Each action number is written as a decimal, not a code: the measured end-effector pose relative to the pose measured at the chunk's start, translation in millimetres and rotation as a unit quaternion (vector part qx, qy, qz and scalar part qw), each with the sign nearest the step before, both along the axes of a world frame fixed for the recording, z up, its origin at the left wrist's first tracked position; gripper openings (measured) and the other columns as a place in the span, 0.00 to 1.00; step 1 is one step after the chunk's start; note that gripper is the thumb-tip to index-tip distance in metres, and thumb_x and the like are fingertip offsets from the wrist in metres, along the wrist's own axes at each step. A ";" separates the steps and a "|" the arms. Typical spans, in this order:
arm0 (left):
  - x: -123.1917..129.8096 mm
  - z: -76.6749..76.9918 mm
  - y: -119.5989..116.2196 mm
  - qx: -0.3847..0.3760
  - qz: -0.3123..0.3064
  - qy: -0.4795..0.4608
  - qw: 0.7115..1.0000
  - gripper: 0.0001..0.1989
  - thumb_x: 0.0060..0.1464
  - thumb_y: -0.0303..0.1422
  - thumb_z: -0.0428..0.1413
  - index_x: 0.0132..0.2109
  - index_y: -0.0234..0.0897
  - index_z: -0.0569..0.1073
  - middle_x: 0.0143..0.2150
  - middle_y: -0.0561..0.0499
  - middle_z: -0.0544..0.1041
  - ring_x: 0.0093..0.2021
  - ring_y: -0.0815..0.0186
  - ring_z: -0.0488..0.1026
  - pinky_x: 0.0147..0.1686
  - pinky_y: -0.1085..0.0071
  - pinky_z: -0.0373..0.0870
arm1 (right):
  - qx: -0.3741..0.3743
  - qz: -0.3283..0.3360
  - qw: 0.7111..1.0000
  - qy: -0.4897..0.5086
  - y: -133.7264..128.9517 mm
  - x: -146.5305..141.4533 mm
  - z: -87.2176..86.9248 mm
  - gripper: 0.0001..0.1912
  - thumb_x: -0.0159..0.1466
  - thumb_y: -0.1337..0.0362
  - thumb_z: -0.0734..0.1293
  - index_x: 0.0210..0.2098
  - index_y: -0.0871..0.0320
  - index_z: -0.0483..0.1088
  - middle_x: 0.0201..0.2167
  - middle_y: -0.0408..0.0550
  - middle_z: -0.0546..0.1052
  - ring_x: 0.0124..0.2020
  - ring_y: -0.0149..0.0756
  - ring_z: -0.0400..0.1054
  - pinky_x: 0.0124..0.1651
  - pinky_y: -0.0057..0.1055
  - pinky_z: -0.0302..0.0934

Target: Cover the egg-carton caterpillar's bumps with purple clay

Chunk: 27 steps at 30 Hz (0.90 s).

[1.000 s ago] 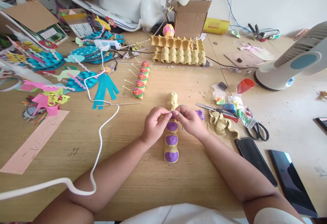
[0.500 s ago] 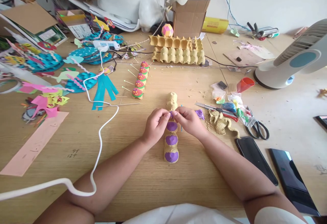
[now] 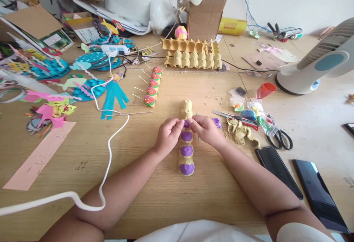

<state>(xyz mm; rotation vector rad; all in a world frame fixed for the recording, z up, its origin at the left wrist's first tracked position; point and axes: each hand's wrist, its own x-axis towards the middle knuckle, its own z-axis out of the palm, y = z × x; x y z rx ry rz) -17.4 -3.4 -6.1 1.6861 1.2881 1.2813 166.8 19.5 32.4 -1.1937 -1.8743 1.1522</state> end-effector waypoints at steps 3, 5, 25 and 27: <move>0.4 0.2 0.6 0.005 -0.003 -0.005 1.000 0.19 0.71 0.44 0.53 0.33 0.40 0.74 0.32 0.50 0.78 0.36 0.63 0.75 0.40 0.67 0.70 | -0.007 0.015 1.000 -0.003 1.6 1.4 -1.0 0.33 0.70 0.34 0.61 0.25 0.56 0.67 0.22 0.43 0.69 0.26 0.32 0.61 0.31 0.31 0.55; 1.2 -0.6 0.9 -0.004 -0.010 -0.022 1.000 0.16 0.71 0.43 0.54 0.36 0.40 0.74 0.33 0.51 0.78 0.35 0.64 0.74 0.38 0.68 0.70 | -0.010 0.011 1.000 -0.002 2.5 2.1 -2.2 0.31 0.70 0.36 0.63 0.26 0.56 0.67 0.23 0.43 0.69 0.26 0.32 0.62 0.32 0.31 0.55; 3.3 -2.4 6.3 -0.064 -0.029 -0.108 0.992 0.14 0.66 0.45 0.60 0.40 0.39 0.77 0.37 0.50 0.81 0.38 0.65 0.77 0.42 0.70 0.74 | -0.028 0.052 0.998 0.007 14.6 17.2 -2.2 0.17 0.67 0.49 0.69 0.37 0.57 0.75 0.24 0.39 0.69 0.25 0.29 0.57 0.29 0.29 0.52; 3.4 -4.3 7.9 -0.068 -0.031 -0.116 0.990 0.13 0.65 0.45 0.61 0.42 0.39 0.78 0.38 0.50 0.82 0.39 0.65 0.78 0.43 0.70 0.74 | -0.020 0.036 0.999 0.009 16.1 17.5 -3.3 0.15 0.67 0.50 0.69 0.36 0.57 0.75 0.24 0.39 0.70 0.25 0.29 0.57 0.29 0.29 0.53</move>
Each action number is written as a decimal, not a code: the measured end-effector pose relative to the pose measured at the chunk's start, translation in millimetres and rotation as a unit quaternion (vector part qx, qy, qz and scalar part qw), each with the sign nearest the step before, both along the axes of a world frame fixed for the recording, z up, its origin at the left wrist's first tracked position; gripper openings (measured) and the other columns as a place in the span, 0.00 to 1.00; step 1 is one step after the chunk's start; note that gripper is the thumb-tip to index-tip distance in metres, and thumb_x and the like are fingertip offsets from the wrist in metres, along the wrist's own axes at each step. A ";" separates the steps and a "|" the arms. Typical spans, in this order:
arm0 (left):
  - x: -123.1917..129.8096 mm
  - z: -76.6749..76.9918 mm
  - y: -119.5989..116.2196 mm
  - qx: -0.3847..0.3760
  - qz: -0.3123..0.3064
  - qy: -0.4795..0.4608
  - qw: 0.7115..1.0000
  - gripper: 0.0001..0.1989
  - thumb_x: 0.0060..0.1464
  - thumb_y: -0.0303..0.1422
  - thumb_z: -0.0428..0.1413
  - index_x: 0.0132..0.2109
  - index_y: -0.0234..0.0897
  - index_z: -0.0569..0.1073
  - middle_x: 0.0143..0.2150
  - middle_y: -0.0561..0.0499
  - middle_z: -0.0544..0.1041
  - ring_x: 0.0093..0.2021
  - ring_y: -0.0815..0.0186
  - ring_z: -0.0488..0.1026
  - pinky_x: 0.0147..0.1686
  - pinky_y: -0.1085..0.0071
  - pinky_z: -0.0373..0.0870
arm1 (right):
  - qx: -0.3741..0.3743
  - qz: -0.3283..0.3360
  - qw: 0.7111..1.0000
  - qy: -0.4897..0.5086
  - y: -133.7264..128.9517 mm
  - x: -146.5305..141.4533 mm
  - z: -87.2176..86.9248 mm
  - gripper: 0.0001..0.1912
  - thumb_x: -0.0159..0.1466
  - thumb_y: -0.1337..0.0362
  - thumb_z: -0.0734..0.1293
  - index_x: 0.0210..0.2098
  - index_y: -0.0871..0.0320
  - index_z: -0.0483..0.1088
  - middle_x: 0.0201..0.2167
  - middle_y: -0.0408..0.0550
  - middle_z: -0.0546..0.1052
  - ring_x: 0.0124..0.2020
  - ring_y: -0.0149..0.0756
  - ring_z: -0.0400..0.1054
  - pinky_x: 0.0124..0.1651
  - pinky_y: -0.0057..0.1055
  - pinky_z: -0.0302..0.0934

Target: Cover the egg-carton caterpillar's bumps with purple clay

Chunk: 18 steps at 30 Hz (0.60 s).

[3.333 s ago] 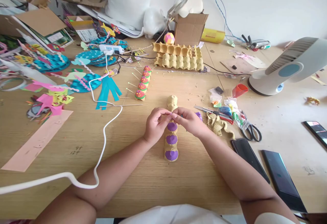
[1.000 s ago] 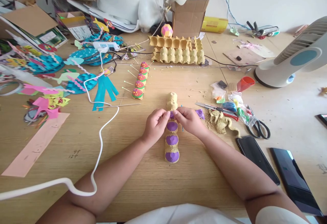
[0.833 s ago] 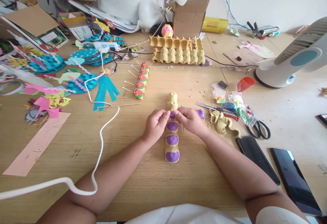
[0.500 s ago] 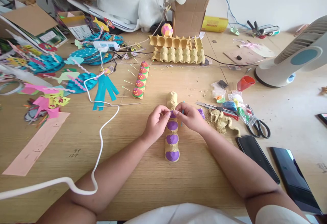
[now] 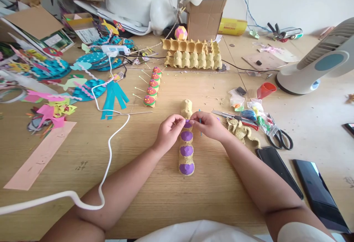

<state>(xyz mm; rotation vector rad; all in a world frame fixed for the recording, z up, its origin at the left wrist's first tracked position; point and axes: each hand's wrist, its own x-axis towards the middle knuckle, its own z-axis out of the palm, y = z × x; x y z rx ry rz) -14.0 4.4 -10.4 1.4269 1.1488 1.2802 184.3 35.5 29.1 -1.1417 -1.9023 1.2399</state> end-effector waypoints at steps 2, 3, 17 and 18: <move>-0.3 -3.2 2.1 -0.005 0.012 -0.007 1.000 0.13 0.65 0.44 0.61 0.45 0.39 0.79 0.40 0.49 0.82 0.39 0.65 0.78 0.43 0.70 0.75 | 0.016 -0.032 0.999 0.000 1.7 -1.6 -3.0 0.14 0.67 0.51 0.69 0.35 0.56 0.74 0.24 0.39 0.70 0.24 0.29 0.58 0.30 0.30 0.54; -0.6 -5.3 3.4 -0.009 0.025 -0.008 1.000 0.13 0.65 0.44 0.62 0.48 0.39 0.79 0.40 0.49 0.82 0.39 0.65 0.78 0.42 0.70 0.74 | 0.027 -0.054 0.998 -0.003 2.7 -2.8 -5.2 0.13 0.67 0.52 0.69 0.35 0.56 0.74 0.24 0.39 0.71 0.24 0.30 0.59 0.31 0.30 0.55; -3.8 -17.4 10.5 0.061 0.079 0.105 0.989 0.16 0.65 0.33 0.59 0.58 0.41 0.80 0.56 0.42 0.81 0.52 0.59 0.78 0.43 0.67 0.74 | 0.149 -0.126 0.972 -0.132 14.9 -8.7 -24.4 0.08 0.70 0.59 0.68 0.40 0.54 0.78 0.31 0.46 0.79 0.32 0.37 0.68 0.37 0.32 0.56; -3.7 -16.0 9.9 0.076 0.078 0.122 0.986 0.16 0.66 0.32 0.58 0.58 0.41 0.80 0.56 0.42 0.81 0.53 0.58 0.77 0.44 0.66 0.74 | 0.148 -0.127 0.971 -0.137 15.5 -8.8 -24.9 0.08 0.70 0.59 0.68 0.40 0.54 0.78 0.32 0.47 0.79 0.33 0.38 0.68 0.37 0.32 0.56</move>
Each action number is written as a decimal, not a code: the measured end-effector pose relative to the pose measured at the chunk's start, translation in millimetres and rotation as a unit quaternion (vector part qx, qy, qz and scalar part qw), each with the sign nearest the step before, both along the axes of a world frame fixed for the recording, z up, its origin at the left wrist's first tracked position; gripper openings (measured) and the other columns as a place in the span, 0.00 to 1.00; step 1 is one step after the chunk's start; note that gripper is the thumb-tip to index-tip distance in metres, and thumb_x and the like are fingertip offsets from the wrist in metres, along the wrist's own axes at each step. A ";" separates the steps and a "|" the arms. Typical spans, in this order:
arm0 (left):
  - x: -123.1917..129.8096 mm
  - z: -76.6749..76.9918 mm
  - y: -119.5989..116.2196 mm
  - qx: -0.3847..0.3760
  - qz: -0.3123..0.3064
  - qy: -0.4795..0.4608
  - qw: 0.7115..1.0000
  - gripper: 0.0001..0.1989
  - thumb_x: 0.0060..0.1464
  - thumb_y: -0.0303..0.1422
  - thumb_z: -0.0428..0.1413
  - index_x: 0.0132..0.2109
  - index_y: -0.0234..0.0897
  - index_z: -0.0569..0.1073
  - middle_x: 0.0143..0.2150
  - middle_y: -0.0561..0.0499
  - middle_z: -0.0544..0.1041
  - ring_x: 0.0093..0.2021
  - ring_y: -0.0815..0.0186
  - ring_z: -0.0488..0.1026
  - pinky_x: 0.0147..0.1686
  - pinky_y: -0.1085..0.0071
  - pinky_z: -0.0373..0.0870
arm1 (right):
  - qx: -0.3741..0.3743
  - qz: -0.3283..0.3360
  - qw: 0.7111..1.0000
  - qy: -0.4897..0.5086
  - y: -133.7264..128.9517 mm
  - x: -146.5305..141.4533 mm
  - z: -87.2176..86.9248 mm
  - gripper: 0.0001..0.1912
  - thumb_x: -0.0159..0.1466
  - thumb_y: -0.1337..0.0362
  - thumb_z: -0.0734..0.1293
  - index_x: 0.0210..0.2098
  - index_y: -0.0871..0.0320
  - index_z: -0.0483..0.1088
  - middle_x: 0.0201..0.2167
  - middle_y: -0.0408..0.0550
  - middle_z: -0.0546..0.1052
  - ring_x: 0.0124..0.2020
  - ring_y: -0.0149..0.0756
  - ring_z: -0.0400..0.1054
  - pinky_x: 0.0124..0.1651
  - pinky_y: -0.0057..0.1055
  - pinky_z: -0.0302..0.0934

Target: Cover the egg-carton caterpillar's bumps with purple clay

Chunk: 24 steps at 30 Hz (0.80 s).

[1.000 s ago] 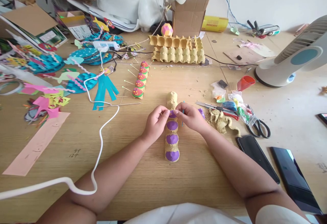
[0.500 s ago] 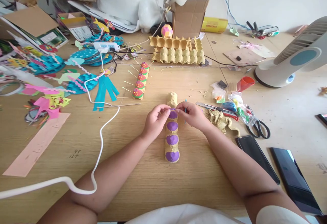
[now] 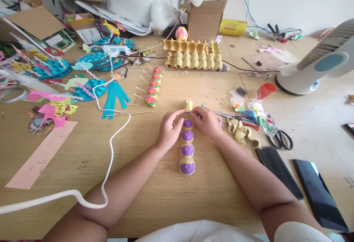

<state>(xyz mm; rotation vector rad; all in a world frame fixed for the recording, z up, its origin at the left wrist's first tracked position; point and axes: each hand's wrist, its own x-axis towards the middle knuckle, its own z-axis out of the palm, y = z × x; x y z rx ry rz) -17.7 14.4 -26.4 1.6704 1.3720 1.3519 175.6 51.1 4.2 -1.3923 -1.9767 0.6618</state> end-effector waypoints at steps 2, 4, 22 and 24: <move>0.1 2.9 -1.2 0.027 -0.005 0.036 0.999 0.16 0.67 0.32 0.57 0.58 0.42 0.81 0.55 0.42 0.81 0.55 0.57 0.76 0.48 0.63 0.74 | -0.004 -0.002 1.000 -0.005 0.9 -0.2 -0.5 0.08 0.70 0.60 0.68 0.40 0.55 0.78 0.32 0.47 0.79 0.33 0.38 0.68 0.37 0.32 0.56; 0.4 5.3 -2.3 0.052 -0.013 0.071 0.996 0.17 0.68 0.31 0.55 0.59 0.43 0.81 0.55 0.43 0.81 0.58 0.56 0.75 0.55 0.60 0.73 | -0.010 -0.002 1.000 -0.008 1.1 -0.6 -0.3 0.08 0.70 0.60 0.68 0.40 0.55 0.78 0.32 0.47 0.79 0.33 0.38 0.68 0.38 0.32 0.56; 2.0 6.0 -5.1 0.075 -0.025 0.174 0.982 0.22 0.74 0.42 0.49 0.64 0.41 0.78 0.58 0.40 0.79 0.61 0.55 0.73 0.65 0.55 0.65 | -0.009 -0.026 1.000 -0.001 2.4 -3.5 1.9 0.07 0.69 0.58 0.70 0.40 0.54 0.76 0.30 0.44 0.76 0.32 0.37 0.67 0.38 0.32 0.56; 1.7 5.7 -4.8 0.071 -0.026 0.170 0.983 0.22 0.74 0.42 0.49 0.64 0.41 0.78 0.58 0.40 0.79 0.61 0.54 0.73 0.65 0.55 0.66 | -0.019 -0.055 0.998 0.036 4.1 -1.3 5.0 0.08 0.68 0.57 0.68 0.39 0.54 0.74 0.29 0.43 0.76 0.31 0.36 0.66 0.37 0.32 0.56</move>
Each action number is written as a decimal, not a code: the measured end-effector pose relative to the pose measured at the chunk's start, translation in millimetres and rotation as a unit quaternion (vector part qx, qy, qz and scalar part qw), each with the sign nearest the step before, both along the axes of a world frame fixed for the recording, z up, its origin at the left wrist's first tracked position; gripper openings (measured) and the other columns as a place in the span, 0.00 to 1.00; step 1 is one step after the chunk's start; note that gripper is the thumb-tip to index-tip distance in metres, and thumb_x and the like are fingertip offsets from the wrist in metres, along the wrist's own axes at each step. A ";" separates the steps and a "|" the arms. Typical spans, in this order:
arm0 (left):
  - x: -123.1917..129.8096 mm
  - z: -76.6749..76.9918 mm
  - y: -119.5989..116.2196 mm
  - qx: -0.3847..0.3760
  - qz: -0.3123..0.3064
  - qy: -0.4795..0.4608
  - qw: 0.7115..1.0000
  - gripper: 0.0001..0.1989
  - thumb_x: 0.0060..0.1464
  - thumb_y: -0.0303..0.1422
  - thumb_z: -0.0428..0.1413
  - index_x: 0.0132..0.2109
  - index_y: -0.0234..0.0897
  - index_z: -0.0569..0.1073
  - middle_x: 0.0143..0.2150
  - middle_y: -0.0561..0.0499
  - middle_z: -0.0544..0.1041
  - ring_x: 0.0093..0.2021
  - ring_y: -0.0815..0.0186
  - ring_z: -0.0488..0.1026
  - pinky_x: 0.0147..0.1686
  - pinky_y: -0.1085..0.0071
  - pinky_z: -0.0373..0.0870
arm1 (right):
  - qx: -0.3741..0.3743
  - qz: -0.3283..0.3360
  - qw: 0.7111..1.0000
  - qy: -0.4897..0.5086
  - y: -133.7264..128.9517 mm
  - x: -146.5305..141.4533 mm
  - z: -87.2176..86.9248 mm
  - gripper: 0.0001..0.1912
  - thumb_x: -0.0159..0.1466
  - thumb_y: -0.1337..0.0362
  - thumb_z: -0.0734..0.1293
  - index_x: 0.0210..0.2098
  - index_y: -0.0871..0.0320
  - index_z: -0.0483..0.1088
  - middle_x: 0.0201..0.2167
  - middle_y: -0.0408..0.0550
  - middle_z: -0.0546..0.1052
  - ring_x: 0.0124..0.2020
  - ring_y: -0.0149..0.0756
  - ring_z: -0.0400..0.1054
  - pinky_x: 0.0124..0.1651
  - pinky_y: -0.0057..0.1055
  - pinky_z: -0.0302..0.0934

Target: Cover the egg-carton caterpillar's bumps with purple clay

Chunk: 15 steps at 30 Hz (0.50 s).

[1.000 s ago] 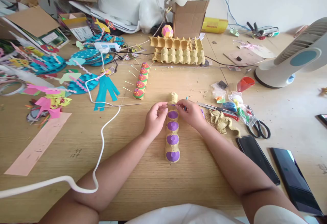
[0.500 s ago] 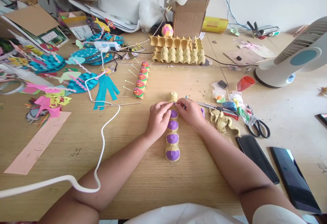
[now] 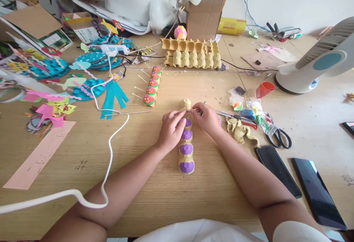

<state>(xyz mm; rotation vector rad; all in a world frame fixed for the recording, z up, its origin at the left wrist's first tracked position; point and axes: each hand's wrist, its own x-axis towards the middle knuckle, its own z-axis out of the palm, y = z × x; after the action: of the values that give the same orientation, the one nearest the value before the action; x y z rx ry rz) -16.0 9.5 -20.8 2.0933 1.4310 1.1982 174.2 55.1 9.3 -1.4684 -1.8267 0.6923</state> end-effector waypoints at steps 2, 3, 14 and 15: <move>-0.1 -0.7 0.2 0.001 -0.001 -0.006 1.000 0.22 0.74 0.42 0.49 0.64 0.41 0.78 0.58 0.41 0.80 0.61 0.54 0.74 0.65 0.55 0.66 | -0.019 -0.036 0.998 0.040 1.5 2.7 5.5 0.09 0.69 0.56 0.66 0.36 0.54 0.70 0.28 0.42 0.74 0.29 0.35 0.65 0.36 0.32 0.56; 0.0 -1.2 0.3 0.003 -0.001 -0.009 1.000 0.21 0.74 0.42 0.49 0.64 0.41 0.78 0.58 0.41 0.80 0.61 0.54 0.74 0.65 0.55 0.66 | -0.031 -0.051 0.997 0.054 1.9 3.7 8.6 0.10 0.68 0.56 0.66 0.34 0.54 0.69 0.27 0.42 0.73 0.29 0.35 0.65 0.36 0.32 0.56; -1.2 -4.2 0.7 0.003 0.009 -0.025 1.000 0.21 0.74 0.42 0.50 0.63 0.41 0.79 0.61 0.40 0.79 0.64 0.54 0.73 0.67 0.54 0.65 | -0.130 -0.026 0.991 0.029 -3.7 -8.9 11.7 0.13 0.66 0.53 0.68 0.31 0.53 0.66 0.23 0.38 0.70 0.27 0.34 0.63 0.36 0.33 0.55; -1.2 -4.5 0.9 -0.002 0.009 -0.029 1.000 0.21 0.74 0.42 0.49 0.63 0.42 0.79 0.62 0.40 0.79 0.65 0.53 0.73 0.68 0.53 0.65 | -0.134 -0.025 0.990 0.037 -3.4 -9.5 10.8 0.13 0.66 0.53 0.68 0.31 0.53 0.67 0.23 0.39 0.70 0.27 0.34 0.63 0.36 0.33 0.55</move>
<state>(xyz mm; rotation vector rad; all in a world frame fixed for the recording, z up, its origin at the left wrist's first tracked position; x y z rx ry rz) -17.2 10.4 -25.2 2.0308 1.4284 1.2503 164.8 51.8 20.0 -1.6301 -1.6840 0.9834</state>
